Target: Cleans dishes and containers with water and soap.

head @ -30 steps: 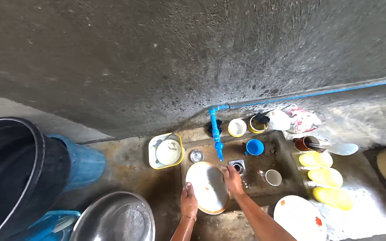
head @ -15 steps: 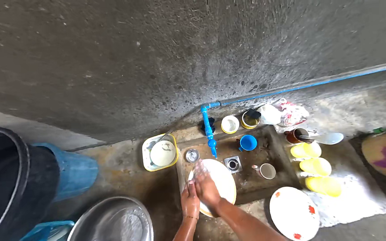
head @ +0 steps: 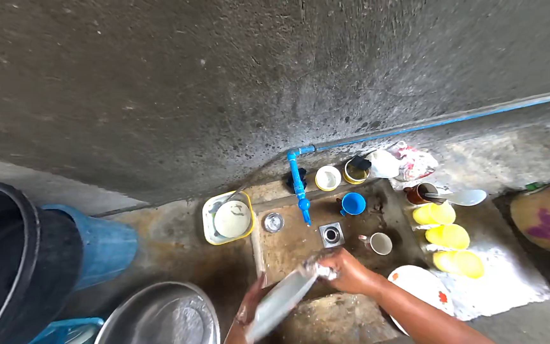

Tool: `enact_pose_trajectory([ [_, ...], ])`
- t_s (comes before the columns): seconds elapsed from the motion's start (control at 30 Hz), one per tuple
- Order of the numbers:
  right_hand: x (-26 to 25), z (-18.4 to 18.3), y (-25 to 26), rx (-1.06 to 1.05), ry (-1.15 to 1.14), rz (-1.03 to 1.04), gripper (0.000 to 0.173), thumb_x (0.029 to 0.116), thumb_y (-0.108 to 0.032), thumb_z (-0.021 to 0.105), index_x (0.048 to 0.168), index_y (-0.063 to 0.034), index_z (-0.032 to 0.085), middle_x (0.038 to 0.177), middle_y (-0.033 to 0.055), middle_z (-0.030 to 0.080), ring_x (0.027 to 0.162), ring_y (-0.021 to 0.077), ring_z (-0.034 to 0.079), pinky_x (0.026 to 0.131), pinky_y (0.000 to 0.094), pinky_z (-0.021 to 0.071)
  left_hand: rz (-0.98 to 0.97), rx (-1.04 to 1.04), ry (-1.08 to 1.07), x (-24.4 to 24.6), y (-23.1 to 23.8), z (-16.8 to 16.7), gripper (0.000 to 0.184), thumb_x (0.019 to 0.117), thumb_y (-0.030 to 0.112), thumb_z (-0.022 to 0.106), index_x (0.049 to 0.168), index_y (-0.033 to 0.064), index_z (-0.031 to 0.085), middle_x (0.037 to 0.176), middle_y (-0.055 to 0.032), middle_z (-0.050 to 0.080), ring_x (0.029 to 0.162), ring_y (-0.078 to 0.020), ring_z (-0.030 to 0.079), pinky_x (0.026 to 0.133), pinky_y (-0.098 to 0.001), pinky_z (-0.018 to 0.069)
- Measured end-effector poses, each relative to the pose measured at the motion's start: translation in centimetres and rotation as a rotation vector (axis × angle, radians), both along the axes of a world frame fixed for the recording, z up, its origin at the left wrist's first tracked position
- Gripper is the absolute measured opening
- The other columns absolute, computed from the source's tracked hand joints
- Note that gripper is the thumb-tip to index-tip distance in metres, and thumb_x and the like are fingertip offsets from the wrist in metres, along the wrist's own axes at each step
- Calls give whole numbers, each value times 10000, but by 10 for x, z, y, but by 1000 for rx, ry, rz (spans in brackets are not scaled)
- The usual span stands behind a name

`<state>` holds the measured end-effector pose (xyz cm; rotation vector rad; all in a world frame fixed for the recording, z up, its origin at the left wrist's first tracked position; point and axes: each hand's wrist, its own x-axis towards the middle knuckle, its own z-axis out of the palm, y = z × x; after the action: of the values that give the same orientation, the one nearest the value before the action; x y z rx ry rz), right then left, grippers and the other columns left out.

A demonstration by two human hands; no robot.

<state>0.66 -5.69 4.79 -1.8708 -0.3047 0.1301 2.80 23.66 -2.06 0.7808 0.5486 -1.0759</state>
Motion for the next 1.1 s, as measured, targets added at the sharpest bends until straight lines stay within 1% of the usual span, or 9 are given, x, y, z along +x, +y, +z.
enact_pose_trajectory([
  [0.1, 4, 25, -33, 48, 197, 361, 239, 849, -19, 762, 1062, 87, 743, 1092, 189, 748, 1047, 229, 707, 987, 395, 536, -53, 158, -143, 0, -4, 25, 233, 1010, 150, 469, 1068, 105, 691, 912, -24, 765, 831, -96, 735, 757, -274, 622],
  [0.2, 0, 9, -23, 24, 322, 90, 301, 999, -110, 584, 1226, 64, 678, 1173, 165, 707, 1086, 154, 658, 1006, 335, 507, -89, 313, -367, 18, -23, 40, 406, 806, 7, 646, 1205, 24, 576, 921, -60, 739, 809, -131, 727, 740, -326, 629],
  [0.3, -6, -24, 43, -242, -207, -109, 326, 1007, -180, 573, 1265, -52, 727, 1402, 121, 648, 1416, 326, 507, 1224, 607, 285, -237, 437, -759, 18, -58, 61, 464, 673, -56, 775, 1119, -61, 646, 959, -70, 748, 883, -109, 725, 839, -304, 617],
  [0.4, -1, -44, 62, -215, -375, -370, 241, 972, -208, 595, 998, -88, 802, 1117, 82, 770, 1157, 295, 688, 1106, 582, 434, -370, 639, -1136, 2, -71, 59, 388, 649, 87, 844, 1001, -19, 722, 897, -40, 756, 853, -56, 720, 838, -269, 601],
  [0.53, 20, -49, 30, 202, 346, -822, 230, 1023, -113, 546, 914, 27, 692, 710, 20, 637, 613, 61, 598, 610, 269, 534, -402, 846, -1219, -20, -79, 63, 392, 700, 185, 810, 1008, -44, 728, 859, -110, 755, 807, -131, 742, 798, -323, 608],
  [0.7, 4, -39, 78, -290, -303, -519, 272, 818, -309, 689, 754, -53, 753, 776, 130, 742, 792, 303, 731, 794, 522, 560, -385, 704, -1266, -27, -88, 36, 544, 640, 163, 873, 1077, -97, 680, 1007, -143, 741, 986, -128, 706, 944, -302, 548],
  [0.8, 22, -36, 50, 87, 137, -697, 183, 909, -71, 666, 939, 96, 734, 881, 156, 737, 852, 215, 707, 859, 404, 571, -352, 821, -1149, -27, -99, 48, 351, 656, 113, 811, 946, -58, 713, 832, -97, 735, 796, -108, 717, 782, -300, 589],
  [0.9, 30, -99, 10, 707, 520, -1128, 284, 1089, -139, 421, 1036, 27, 646, 715, 2, 602, 569, 38, 547, 552, 222, 497, -371, 970, -1293, -37, -101, 59, 366, 685, 198, 787, 929, -69, 730, 762, -146, 732, 703, -193, 733, 692, -369, 599],
  [1.1, -44, -124, 95, 1800, 947, -870, 742, 1056, -557, 35, 1176, -68, 580, 934, 100, 716, 864, 221, 706, 764, 407, 592, -373, 785, -2053, -33, -96, -16, 250, 881, 229, 668, 969, 32, 794, 994, -88, 788, 894, -168, 767, 803, -292, 615],
])
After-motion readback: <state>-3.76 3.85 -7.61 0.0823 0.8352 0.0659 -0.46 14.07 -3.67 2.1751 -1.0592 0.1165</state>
